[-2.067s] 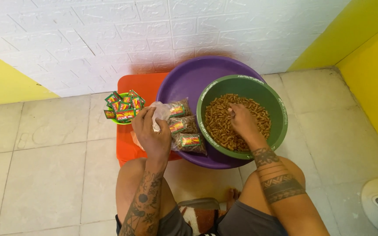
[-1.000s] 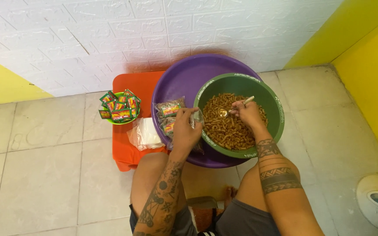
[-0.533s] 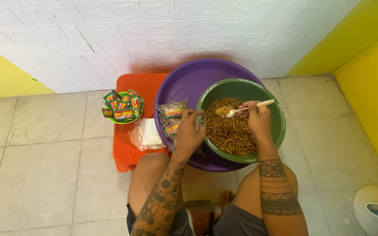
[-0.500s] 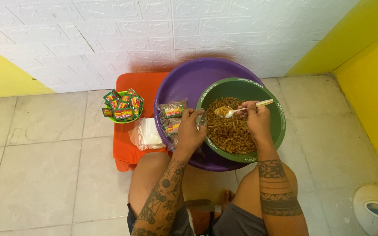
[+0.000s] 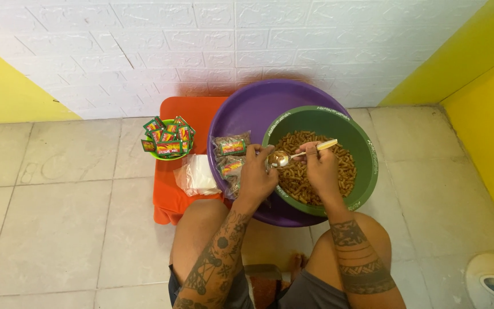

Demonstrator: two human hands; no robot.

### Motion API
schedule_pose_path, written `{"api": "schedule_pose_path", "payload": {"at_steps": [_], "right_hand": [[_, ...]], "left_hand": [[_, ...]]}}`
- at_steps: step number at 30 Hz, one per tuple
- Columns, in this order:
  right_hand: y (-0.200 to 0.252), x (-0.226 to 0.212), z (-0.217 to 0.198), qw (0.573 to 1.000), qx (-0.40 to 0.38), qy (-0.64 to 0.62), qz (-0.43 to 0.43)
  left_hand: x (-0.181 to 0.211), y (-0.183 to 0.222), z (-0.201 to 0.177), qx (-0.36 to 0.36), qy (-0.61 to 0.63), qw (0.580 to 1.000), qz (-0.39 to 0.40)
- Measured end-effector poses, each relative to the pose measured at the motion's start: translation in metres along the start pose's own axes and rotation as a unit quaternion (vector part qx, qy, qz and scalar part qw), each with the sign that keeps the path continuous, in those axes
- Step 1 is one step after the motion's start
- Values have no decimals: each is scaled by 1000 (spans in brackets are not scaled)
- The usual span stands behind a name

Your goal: The person fills individual plastic bags with small snack pellets by scooping them from a large bowl with a spoon, occasionally adding a seasoning packet, then pressing the bags to compact the contents.

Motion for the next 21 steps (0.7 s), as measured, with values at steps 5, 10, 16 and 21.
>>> {"api": "schedule_pose_path", "payload": {"at_steps": [5, 10, 16, 21], "right_hand": [[33, -49, 20, 989, -22, 98, -111], [48, -38, 33, 964, -53, 126, -228], [41, -31, 34, 933, -30, 60, -353], [46, -40, 39, 928, -75, 79, -357]], "left_hand": [[2, 3, -3, 13, 2, 998, 59], [18, 11, -22, 15, 12, 996, 85], [3, 12, -31, 33, 26, 993, 108], [6, 7, -44, 75, 38, 990, 115]]}}
Point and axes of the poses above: each hand's wrist, its own y-axis away from the middle knuckle, its own z-axis out of the palm, x = y × z, the point moved 1 cm from there along -y, towards the middle knuckle, and after that the axes turned 12 degrees about x, right-handed, at the moved point
